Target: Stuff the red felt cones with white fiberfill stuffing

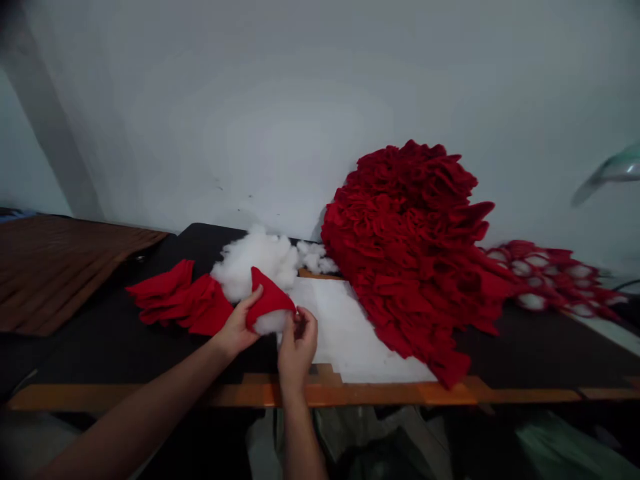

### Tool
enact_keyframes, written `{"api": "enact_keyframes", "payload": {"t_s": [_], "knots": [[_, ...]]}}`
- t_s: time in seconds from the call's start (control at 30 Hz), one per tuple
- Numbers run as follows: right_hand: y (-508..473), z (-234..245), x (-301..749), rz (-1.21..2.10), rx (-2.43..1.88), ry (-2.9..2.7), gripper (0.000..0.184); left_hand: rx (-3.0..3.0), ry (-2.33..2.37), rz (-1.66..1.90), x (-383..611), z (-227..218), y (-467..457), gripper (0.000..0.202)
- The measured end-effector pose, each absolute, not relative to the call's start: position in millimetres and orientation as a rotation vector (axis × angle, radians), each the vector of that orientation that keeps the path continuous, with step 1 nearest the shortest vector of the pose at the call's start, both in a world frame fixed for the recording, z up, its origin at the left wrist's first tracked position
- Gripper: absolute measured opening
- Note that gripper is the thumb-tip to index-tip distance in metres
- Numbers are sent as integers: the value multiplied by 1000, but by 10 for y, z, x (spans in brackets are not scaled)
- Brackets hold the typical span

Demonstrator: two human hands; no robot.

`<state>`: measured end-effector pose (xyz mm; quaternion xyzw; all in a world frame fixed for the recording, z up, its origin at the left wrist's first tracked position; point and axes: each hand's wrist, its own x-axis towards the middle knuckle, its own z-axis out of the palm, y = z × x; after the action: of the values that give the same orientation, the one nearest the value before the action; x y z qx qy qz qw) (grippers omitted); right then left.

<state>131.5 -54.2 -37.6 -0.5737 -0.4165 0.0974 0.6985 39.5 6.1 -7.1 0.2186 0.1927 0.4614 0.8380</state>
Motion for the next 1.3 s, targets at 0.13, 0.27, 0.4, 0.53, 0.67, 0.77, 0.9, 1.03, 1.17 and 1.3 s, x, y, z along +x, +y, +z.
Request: {"api": "enact_keyframes", "payload": {"t_s": [0.13, 0.27, 0.4, 0.53, 0.67, 0.77, 0.9, 1.03, 1.17, 1.3], "knots": [[-726, -415, 1122, -71, -1309, -1133, 25, 362, 460, 1086, 372, -54, 104, 20], [-650, -423, 1022, -153, -1326, -1303, 35, 411, 404, 1106, 404, -64, 10, 25], [-429, -443, 1012, -138, -1339, -1376, 39, 552, 368, 1046, 417, -101, -97, 40], [-400, -365, 1100, -55, -1319, -1463, 39, 595, 384, 1058, 421, -109, -80, 43], [-567, -293, 1146, -76, -1284, -1275, 31, 478, 371, 1114, 439, -80, -20, 33], [-660, -340, 1091, -174, -1254, -1216, 25, 468, 337, 1117, 434, -65, -21, 33], [-621, -435, 1081, -195, -1271, -1379, 28, 514, 312, 1040, 403, -75, -88, 41], [-548, -448, 1219, -149, -1296, -1286, 23, 705, 287, 954, 411, -87, -168, 54], [-615, -431, 1240, 34, -1299, -1015, 23, 695, 256, 983, 449, -79, -184, 60], [-728, -446, 1143, -59, -1241, -1045, 23, 616, 270, 1019, 456, -89, -145, 54]]}}
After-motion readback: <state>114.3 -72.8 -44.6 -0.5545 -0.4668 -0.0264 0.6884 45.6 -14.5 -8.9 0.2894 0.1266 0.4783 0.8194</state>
